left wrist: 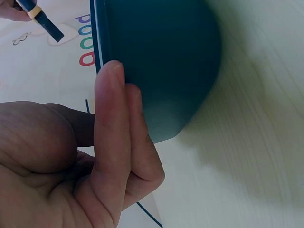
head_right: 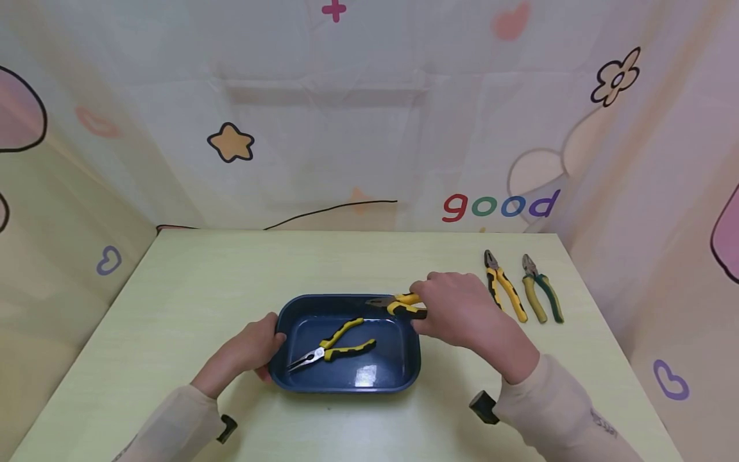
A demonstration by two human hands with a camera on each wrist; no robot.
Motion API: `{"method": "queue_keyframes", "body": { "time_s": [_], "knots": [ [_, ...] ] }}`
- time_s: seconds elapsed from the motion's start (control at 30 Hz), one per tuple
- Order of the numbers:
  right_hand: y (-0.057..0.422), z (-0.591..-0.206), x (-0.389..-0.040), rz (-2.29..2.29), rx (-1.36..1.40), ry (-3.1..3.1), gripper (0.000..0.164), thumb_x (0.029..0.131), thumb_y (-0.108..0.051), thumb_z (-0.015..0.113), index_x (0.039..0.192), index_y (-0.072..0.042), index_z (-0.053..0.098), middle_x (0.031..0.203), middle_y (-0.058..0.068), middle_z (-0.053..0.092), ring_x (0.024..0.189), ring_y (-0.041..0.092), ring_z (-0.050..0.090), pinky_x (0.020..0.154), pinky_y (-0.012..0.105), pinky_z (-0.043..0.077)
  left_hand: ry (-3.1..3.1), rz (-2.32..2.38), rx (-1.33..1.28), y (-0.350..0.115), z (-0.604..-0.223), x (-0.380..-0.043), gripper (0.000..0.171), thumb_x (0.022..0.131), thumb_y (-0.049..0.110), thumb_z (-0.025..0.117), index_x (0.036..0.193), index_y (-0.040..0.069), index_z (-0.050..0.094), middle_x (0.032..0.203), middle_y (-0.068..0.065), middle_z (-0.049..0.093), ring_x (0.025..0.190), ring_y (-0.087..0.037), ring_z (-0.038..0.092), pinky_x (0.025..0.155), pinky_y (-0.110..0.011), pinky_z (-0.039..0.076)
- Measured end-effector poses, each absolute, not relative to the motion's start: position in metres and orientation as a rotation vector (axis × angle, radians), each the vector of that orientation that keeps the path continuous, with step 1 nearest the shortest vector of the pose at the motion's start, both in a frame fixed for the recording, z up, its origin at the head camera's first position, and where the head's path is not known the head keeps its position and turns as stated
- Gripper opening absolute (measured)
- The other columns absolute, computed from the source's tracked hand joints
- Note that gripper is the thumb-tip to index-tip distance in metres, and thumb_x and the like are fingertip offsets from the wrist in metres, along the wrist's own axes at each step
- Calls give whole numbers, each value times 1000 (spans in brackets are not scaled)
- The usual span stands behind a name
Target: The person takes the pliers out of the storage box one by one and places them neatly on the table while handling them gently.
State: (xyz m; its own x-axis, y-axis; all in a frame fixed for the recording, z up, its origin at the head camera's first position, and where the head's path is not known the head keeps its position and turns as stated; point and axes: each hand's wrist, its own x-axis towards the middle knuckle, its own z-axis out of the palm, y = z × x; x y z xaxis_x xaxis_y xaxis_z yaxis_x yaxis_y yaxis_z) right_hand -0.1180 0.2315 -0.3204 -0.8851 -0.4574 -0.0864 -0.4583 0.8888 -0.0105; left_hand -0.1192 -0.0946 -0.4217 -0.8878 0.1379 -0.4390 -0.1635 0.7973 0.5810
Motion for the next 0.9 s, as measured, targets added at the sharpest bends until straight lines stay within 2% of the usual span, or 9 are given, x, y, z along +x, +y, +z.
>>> {"method": "queue_keyframes", "body": {
  "time_s": [0.37,0.7,0.9],
  "knots": [
    [249,-313,-123,-49,-642,2999,38,83,-31,81,114,-10,75,79,-1,60,61,16,51,52,32,43,2517,863,-28,-95,-421,-119,33,109,8,47,134,-13,40,84,-21,60,49,-24,68,67,-35,58],
    [261,-314,-127,-91,-574,3014,40,83,-31,83,115,-8,75,82,1,62,64,18,52,52,32,44,2517,874,-29,-95,-422,-118,32,109,7,47,133,-13,40,86,-23,61,48,-24,69,61,-33,58],
    [268,-315,-130,-83,-546,3032,37,84,-32,82,112,-9,76,81,0,62,65,17,53,53,35,44,2519,878,-17,-95,-422,-119,31,108,6,47,132,-13,41,87,-23,61,48,-24,68,63,-33,58]
  ]
}}
